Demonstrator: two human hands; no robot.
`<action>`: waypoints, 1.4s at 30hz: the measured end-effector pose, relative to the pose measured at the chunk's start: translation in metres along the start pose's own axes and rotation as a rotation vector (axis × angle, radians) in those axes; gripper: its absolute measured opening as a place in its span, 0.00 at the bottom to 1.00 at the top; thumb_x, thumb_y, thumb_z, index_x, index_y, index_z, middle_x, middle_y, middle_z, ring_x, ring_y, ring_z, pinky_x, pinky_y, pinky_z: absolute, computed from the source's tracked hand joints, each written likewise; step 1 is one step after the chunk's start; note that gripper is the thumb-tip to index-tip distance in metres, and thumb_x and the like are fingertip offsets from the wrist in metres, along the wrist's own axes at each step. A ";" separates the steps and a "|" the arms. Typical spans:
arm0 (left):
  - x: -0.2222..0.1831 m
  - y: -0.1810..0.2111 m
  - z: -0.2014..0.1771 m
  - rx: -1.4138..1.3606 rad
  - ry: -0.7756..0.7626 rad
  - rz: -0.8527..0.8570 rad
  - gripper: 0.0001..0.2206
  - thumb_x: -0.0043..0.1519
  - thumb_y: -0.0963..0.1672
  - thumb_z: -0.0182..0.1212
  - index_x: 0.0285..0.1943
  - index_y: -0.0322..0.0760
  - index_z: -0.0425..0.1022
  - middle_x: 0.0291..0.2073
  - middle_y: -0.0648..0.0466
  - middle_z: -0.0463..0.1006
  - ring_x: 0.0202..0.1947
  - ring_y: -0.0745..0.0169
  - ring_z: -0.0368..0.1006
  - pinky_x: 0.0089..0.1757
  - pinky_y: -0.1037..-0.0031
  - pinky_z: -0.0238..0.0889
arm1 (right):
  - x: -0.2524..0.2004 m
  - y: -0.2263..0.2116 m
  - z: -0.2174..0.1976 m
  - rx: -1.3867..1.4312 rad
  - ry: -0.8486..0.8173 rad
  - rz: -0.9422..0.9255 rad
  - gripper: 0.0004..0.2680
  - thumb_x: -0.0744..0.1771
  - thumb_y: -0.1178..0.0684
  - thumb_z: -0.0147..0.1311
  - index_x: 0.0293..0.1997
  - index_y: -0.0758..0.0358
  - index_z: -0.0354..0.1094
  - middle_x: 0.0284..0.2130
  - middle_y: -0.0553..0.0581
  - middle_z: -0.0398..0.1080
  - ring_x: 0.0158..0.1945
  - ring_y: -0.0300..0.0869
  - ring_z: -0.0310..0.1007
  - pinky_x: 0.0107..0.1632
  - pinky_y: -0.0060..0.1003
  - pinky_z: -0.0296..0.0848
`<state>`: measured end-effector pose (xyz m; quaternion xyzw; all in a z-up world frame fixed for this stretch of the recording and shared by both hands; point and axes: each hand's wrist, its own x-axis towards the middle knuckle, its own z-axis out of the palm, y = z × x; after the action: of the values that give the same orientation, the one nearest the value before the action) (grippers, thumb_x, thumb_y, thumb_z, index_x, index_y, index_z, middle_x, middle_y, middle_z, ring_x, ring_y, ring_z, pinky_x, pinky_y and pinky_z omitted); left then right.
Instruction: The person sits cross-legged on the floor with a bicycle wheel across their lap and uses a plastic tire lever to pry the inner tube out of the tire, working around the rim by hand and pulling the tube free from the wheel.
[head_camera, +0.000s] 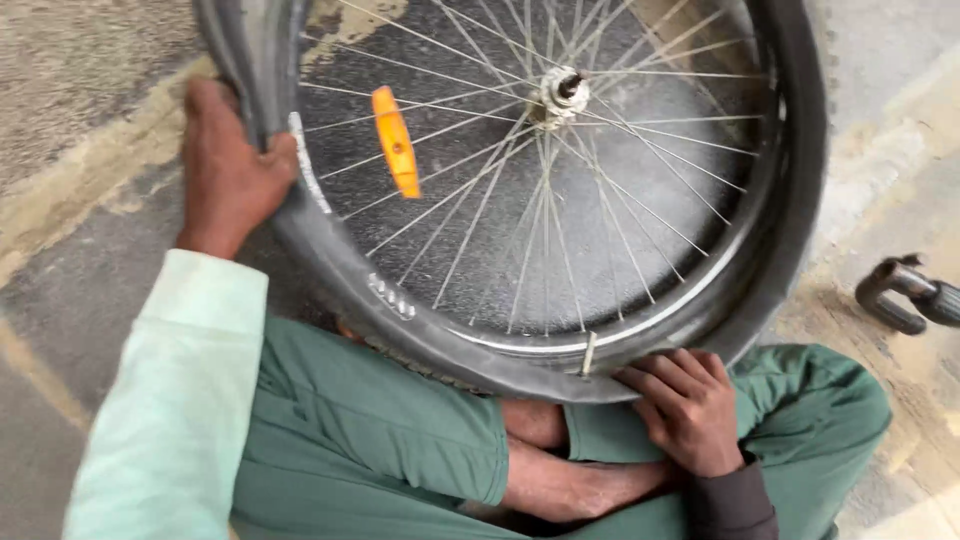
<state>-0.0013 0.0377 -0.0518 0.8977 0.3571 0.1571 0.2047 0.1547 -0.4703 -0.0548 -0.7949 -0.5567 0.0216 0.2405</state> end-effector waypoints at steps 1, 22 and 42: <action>0.000 0.014 -0.007 -0.016 -0.007 0.007 0.28 0.61 0.40 0.70 0.62 0.25 0.55 0.54 0.33 0.66 0.55 0.32 0.71 0.55 0.50 0.69 | -0.003 0.002 -0.001 -0.015 -0.004 0.011 0.14 0.56 0.54 0.59 0.44 0.53 0.76 0.35 0.48 0.73 0.41 0.45 0.71 0.45 0.43 0.66; 0.000 0.030 -0.017 -0.152 0.189 0.276 0.29 0.61 0.26 0.50 0.73 0.33 0.67 0.64 0.40 0.76 0.62 0.48 0.78 0.55 0.67 0.73 | 0.052 0.009 -0.036 0.096 0.189 0.234 0.13 0.59 0.47 0.68 0.40 0.62 0.75 0.39 0.56 0.76 0.46 0.49 0.75 0.50 0.43 0.72; 0.043 0.040 -0.023 0.627 0.065 0.162 0.18 0.57 0.37 0.72 0.51 0.13 0.72 0.36 0.27 0.76 0.32 0.33 0.78 0.30 0.55 0.72 | 0.095 0.141 -0.053 0.149 0.342 0.616 0.22 0.62 0.67 0.45 0.64 0.73 0.64 0.64 0.72 0.64 0.65 0.57 0.68 0.67 0.45 0.66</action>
<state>0.0416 0.0478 -0.0070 0.9371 0.3218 0.0836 -0.1065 0.3303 -0.4410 -0.0433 -0.8978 -0.2395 0.0004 0.3696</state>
